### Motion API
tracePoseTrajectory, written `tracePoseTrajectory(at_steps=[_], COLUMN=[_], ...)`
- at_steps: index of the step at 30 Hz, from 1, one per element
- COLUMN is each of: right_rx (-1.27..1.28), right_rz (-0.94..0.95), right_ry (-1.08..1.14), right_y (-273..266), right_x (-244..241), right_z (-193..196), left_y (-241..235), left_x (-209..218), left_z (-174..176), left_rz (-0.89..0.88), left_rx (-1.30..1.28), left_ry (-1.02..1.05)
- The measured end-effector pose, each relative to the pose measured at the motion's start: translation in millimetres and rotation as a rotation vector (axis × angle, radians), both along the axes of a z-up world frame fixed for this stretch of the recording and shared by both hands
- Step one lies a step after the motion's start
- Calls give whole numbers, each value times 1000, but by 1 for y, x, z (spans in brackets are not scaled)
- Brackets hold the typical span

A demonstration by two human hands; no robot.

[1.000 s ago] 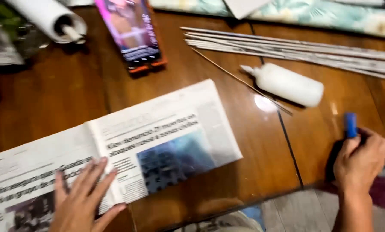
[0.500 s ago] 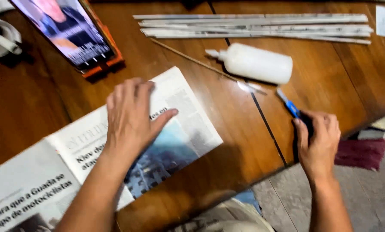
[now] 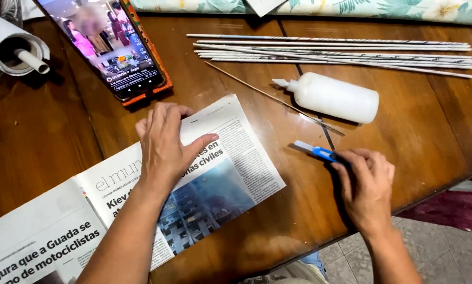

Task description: Folding and cutting newspaper sheets into strips using a utility knife on a wooden table

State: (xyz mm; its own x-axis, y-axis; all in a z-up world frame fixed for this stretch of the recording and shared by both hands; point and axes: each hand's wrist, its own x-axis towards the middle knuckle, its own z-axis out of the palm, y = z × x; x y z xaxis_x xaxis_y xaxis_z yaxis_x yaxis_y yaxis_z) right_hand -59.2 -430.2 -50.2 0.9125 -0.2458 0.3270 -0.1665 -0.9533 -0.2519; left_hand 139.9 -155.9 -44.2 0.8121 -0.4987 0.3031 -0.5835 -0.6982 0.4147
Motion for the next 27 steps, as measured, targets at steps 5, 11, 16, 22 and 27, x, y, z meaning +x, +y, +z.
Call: tracePoseTrajectory(at_steps=[5, 11, 16, 22, 27], right_rx=[102, 103, 102, 94, 64], right_rz=[12, 112, 190, 267, 274], right_ry=[-8, -58, -33, 46, 73], right_y=[11, 23, 25, 23, 18], right_x=[19, 52, 63, 46, 28], right_z=[2, 12, 17, 25, 26], left_y=[-1, -2, 1, 1, -9], left_x=[0, 3, 2, 0, -12], left_z=[4, -4, 2, -1, -3], left_rz=[-83, -149, -161, -167, -273], left_rx=[-184, -295, -340, -289, -183], left_ry=[34, 0, 27, -47, -200])
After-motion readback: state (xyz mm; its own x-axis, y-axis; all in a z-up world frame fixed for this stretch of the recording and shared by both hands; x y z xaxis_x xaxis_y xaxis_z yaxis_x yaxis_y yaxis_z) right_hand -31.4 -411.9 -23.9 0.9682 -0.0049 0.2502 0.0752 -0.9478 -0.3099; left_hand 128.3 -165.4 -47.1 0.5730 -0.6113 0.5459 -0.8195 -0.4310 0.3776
